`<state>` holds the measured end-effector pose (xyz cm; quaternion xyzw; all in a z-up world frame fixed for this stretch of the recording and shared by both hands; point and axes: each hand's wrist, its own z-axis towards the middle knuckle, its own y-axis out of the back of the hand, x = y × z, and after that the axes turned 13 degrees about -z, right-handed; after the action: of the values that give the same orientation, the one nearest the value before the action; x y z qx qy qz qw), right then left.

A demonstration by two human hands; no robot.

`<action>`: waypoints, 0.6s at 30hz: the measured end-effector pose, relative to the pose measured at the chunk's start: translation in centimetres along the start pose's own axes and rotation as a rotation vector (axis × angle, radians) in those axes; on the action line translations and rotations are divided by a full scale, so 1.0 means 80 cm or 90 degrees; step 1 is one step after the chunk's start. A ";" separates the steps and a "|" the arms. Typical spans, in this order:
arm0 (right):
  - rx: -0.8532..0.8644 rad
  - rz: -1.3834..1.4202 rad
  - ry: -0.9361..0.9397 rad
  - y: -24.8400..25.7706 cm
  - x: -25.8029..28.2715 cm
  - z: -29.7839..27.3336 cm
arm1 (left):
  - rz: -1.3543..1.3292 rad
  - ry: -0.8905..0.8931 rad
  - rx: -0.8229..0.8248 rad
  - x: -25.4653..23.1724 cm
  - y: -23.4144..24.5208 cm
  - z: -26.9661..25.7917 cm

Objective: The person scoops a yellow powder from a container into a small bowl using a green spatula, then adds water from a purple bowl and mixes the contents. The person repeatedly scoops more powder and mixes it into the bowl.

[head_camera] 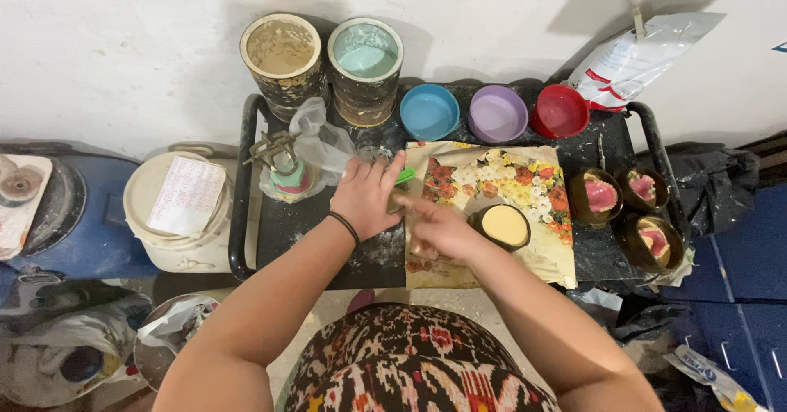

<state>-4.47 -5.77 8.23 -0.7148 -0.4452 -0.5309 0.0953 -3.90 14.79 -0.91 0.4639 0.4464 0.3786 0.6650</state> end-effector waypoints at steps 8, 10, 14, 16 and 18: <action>-0.066 0.393 -0.068 -0.005 -0.087 0.019 | 0.001 -0.002 -0.028 -0.001 0.002 -0.001; -0.086 0.365 -0.062 0.004 -0.081 0.019 | -0.006 0.001 -0.030 -0.002 0.001 0.000; -0.062 -0.089 0.254 0.013 -0.009 0.006 | -0.016 -0.011 -0.038 0.004 -0.007 0.000; -0.082 -0.330 0.348 0.006 0.012 -0.002 | -0.023 -0.014 -0.037 0.008 -0.015 0.001; -0.140 -0.780 0.488 -0.009 0.002 0.003 | -0.021 -0.017 -0.038 0.013 -0.023 0.002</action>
<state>-4.78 -5.11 8.05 -0.1068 -0.6446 -0.7436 -0.1421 -3.24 15.16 -2.85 0.4411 0.4336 0.3745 0.6907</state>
